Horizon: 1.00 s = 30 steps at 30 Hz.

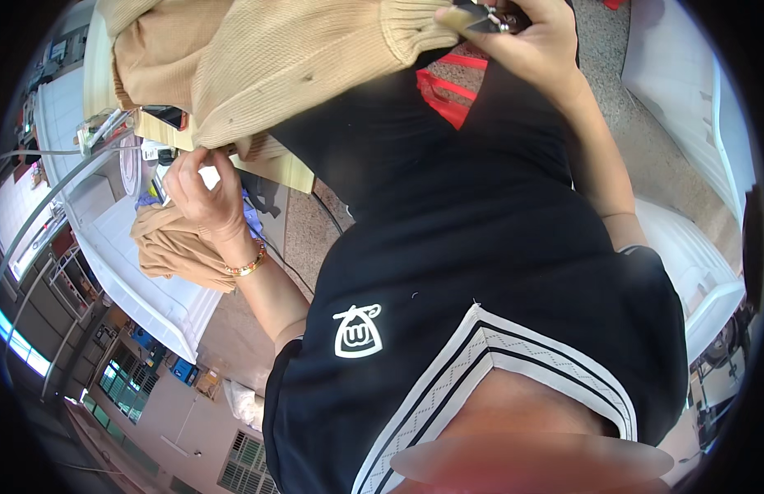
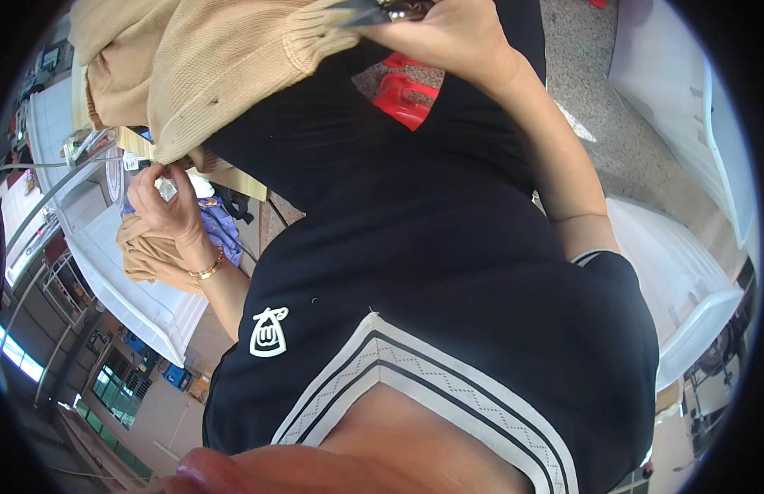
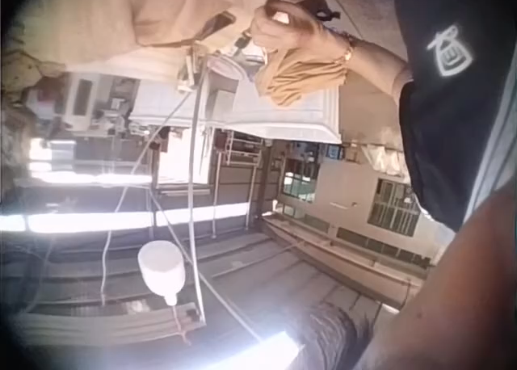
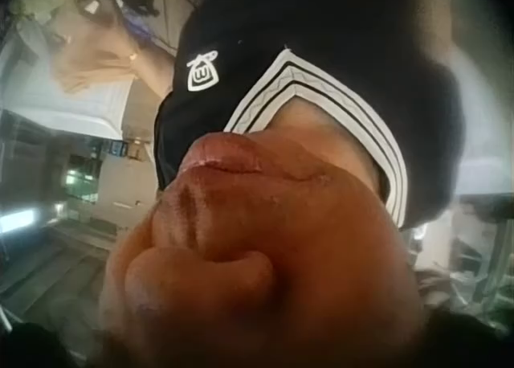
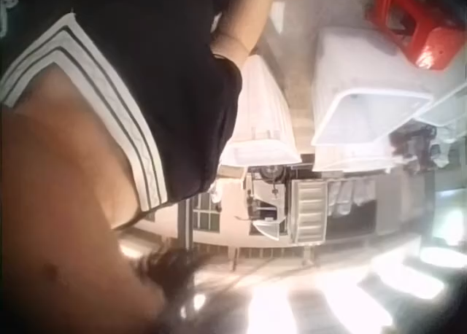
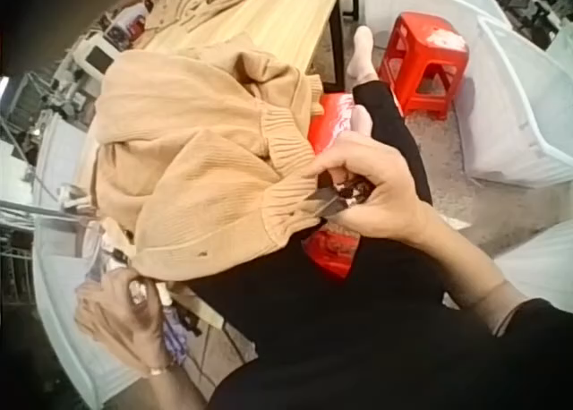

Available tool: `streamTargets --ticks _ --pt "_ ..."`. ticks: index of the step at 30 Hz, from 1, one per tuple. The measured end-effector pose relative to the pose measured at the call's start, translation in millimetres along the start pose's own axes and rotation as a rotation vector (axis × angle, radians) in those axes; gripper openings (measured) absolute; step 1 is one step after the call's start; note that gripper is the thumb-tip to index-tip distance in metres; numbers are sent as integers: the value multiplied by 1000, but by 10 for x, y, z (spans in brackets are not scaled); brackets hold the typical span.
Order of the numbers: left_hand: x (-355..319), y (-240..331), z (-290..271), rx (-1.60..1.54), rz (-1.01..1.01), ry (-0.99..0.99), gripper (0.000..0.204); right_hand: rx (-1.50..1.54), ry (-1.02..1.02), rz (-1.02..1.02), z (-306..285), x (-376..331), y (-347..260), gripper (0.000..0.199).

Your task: Trimming excess threads from buttons and seams on a beige knitted sweater using small snips.

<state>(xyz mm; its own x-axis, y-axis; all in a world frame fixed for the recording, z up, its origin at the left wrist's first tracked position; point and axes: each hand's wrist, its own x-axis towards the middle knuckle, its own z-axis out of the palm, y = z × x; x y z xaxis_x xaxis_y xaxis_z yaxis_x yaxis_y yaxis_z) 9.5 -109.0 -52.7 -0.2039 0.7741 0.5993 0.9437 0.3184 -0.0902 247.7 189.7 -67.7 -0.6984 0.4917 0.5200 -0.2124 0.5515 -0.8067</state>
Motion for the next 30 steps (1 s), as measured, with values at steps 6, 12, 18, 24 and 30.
streamTargets --ticks 6,12,18,24,30 --pt "38 -14 15 -48 -156 -14 36 -99 -76 154 260 204 132 64" --pt "364 176 90 -571 -372 -163 81 -47 65 491 378 215 777 51" --pt "571 213 53 -572 -354 -170 79 182 -44 561 377 292 1065 38" --pt "905 91 0 -292 -263 -28 88 589 -170 612 351 1082 416 22" --pt "1735 122 184 -271 -100 -36 100 1391 -306 -132 -896 1705 -379 26"
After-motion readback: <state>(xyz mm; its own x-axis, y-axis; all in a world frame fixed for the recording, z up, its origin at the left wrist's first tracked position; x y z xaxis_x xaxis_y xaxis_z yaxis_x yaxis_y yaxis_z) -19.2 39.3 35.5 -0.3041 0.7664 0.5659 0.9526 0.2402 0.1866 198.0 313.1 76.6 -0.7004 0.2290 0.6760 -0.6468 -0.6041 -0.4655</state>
